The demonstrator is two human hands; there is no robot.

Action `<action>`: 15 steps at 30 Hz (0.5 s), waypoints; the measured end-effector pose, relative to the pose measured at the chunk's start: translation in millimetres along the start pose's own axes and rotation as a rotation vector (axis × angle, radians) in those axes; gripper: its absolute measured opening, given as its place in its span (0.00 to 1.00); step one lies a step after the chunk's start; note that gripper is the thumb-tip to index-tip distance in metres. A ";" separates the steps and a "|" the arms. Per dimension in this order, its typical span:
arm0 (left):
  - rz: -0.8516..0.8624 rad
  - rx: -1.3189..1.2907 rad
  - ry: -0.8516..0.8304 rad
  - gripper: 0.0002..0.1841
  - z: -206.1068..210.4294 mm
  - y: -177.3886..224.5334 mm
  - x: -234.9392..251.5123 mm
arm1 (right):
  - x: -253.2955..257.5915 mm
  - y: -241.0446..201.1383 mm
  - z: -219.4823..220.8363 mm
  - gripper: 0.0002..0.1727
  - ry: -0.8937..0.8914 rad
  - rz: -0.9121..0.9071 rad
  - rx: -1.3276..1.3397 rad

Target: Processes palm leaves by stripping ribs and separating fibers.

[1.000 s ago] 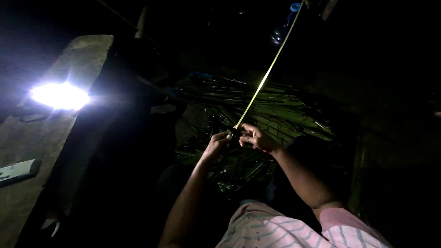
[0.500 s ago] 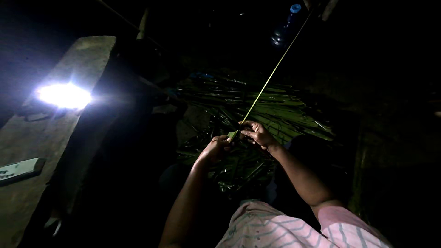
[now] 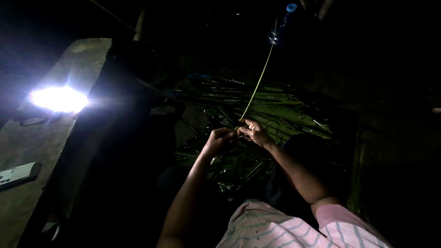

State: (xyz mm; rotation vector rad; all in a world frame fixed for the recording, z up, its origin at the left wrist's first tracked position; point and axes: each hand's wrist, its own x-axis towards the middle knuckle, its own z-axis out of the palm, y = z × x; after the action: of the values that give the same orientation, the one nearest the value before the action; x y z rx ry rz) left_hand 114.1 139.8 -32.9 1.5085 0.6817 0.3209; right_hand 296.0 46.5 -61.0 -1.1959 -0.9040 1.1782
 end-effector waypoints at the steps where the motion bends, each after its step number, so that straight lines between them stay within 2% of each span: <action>1: 0.002 0.026 0.007 0.07 -2.7 -1.0 1.9 | 1.3 -0.2 -1.7 0.10 0.013 -0.004 0.010; 7: -0.043 0.202 -0.100 0.08 -46.4 4.5 -11.2 | 6.1 -11.1 -22.8 0.13 0.154 0.016 0.139; 15: -0.124 0.447 -0.152 0.08 -126.9 17.8 -61.7 | 2.3 -35.7 -52.7 0.15 0.342 -0.096 0.227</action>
State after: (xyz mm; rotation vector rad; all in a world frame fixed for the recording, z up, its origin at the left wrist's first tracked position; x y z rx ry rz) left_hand -5.0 206.3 6.9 1.8811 0.7539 -0.0479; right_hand 353.9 39.1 -35.5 -1.1125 -0.5477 0.9347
